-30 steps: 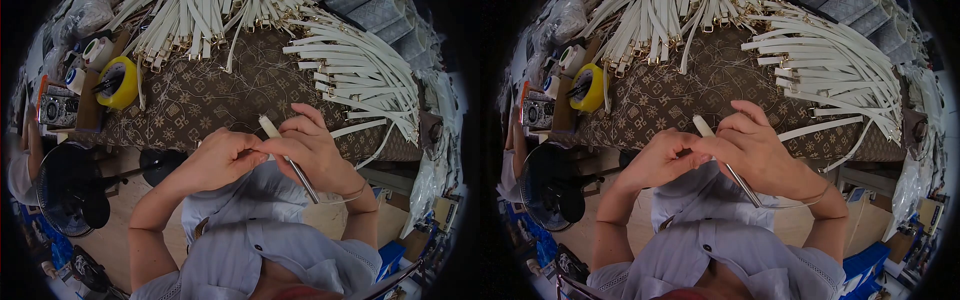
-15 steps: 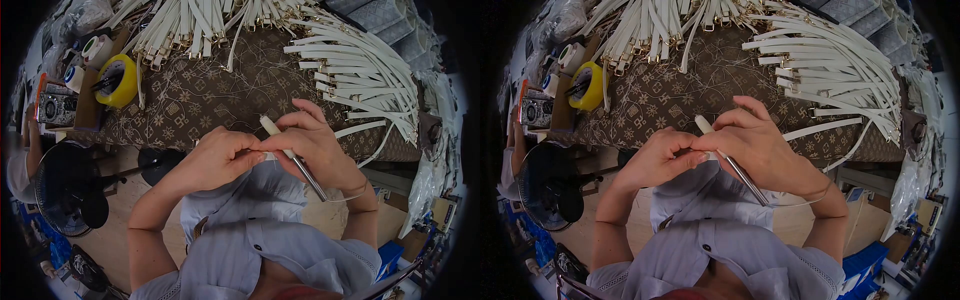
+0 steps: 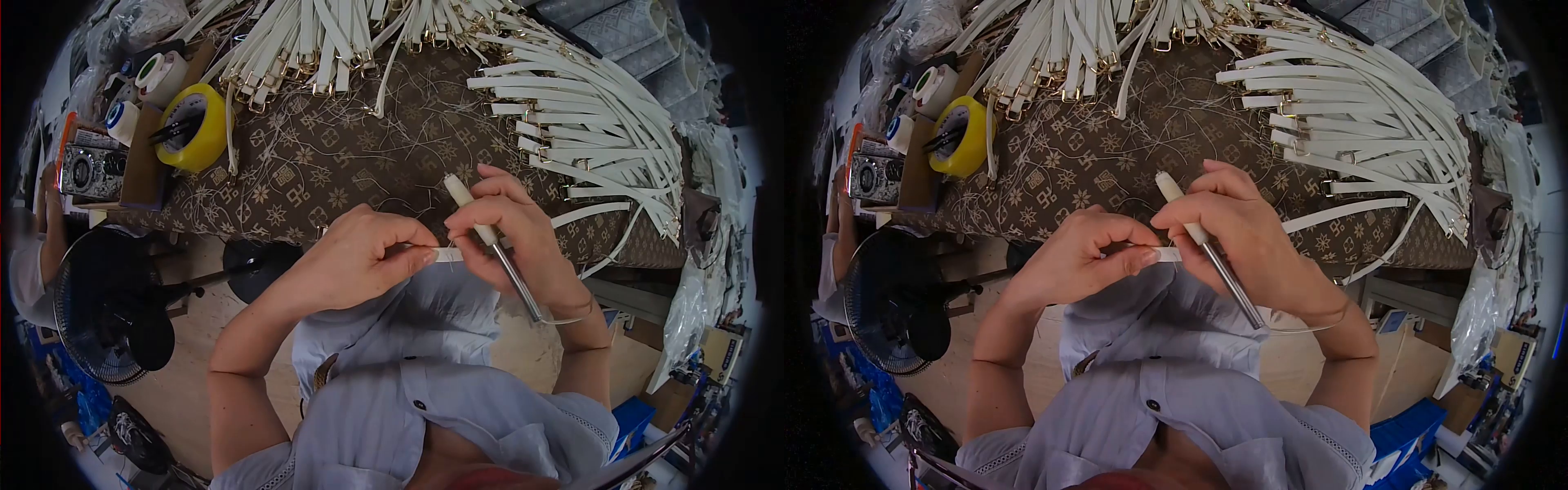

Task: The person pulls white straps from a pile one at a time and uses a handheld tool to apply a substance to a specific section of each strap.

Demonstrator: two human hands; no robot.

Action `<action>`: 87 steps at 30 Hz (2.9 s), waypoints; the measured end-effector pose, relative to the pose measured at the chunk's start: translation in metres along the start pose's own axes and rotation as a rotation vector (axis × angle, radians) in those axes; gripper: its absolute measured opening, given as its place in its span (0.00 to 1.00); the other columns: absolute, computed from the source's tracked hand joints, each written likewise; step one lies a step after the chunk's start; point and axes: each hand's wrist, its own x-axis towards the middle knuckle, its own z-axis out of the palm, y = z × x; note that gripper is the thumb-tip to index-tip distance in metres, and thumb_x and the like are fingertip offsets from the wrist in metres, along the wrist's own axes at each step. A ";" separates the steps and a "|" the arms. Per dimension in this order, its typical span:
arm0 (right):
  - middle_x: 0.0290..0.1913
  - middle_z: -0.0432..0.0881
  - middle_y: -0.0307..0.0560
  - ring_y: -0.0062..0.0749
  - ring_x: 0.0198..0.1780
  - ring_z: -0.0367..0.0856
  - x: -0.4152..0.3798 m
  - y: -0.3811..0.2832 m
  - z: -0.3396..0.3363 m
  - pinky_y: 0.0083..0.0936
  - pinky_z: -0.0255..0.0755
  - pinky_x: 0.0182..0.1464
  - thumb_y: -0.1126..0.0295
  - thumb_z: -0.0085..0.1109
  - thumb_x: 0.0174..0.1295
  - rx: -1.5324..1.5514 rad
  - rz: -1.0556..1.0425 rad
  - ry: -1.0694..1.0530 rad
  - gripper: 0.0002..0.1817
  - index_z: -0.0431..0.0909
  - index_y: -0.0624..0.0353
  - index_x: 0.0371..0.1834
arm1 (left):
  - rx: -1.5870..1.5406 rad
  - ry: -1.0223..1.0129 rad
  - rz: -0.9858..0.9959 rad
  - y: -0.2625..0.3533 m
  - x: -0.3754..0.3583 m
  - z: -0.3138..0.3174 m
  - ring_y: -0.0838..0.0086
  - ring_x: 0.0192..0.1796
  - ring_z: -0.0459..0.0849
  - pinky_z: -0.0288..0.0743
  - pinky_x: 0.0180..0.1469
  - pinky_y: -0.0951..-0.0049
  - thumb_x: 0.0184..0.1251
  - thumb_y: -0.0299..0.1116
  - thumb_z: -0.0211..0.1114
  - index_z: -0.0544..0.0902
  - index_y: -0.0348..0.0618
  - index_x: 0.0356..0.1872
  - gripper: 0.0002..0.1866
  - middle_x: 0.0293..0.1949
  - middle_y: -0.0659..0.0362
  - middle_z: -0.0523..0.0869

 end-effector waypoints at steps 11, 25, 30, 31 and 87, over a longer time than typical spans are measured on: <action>0.32 0.81 0.37 0.35 0.45 0.75 0.005 -0.014 -0.011 0.47 0.59 0.64 0.78 0.66 0.44 -0.207 -0.124 -0.197 0.19 0.78 0.50 0.42 | 0.129 0.020 0.091 -0.001 0.000 0.004 0.62 0.23 0.80 0.71 0.28 0.68 0.61 0.32 0.63 0.83 0.40 0.34 0.07 0.22 0.52 0.81; 0.35 0.81 0.35 0.33 0.43 0.76 0.007 -0.005 -0.011 0.42 0.60 0.64 0.78 0.66 0.47 -0.023 -0.030 -0.148 0.14 0.80 0.51 0.38 | 0.117 -0.025 0.055 -0.003 0.000 0.001 0.63 0.24 0.79 0.70 0.32 0.67 0.63 0.35 0.63 0.83 0.41 0.34 0.08 0.23 0.54 0.82; 0.32 0.80 0.37 0.33 0.41 0.76 0.008 0.005 -0.012 0.35 0.64 0.59 0.79 0.67 0.48 0.004 0.036 0.042 0.15 0.79 0.51 0.38 | 0.037 -0.031 -0.015 -0.001 -0.002 0.000 0.64 0.25 0.78 0.70 0.34 0.67 0.63 0.35 0.63 0.83 0.41 0.34 0.08 0.23 0.55 0.82; 0.32 0.80 0.37 0.33 0.41 0.76 0.007 0.005 -0.011 0.35 0.64 0.59 0.79 0.67 0.48 0.005 0.036 0.042 0.15 0.79 0.51 0.38 | 0.017 -0.027 -0.031 0.001 -0.002 -0.001 0.64 0.25 0.79 0.71 0.33 0.67 0.63 0.35 0.63 0.83 0.41 0.34 0.08 0.23 0.56 0.82; 0.38 0.80 0.44 0.21 0.37 0.77 -0.018 0.065 0.029 0.23 0.75 0.44 0.53 0.41 0.73 0.878 0.622 0.284 0.25 0.74 0.68 0.53 | 0.684 0.299 0.162 -0.017 0.025 -0.004 0.67 0.39 0.76 0.63 0.43 0.67 0.50 0.43 0.71 0.83 0.45 0.34 0.15 0.34 0.61 0.78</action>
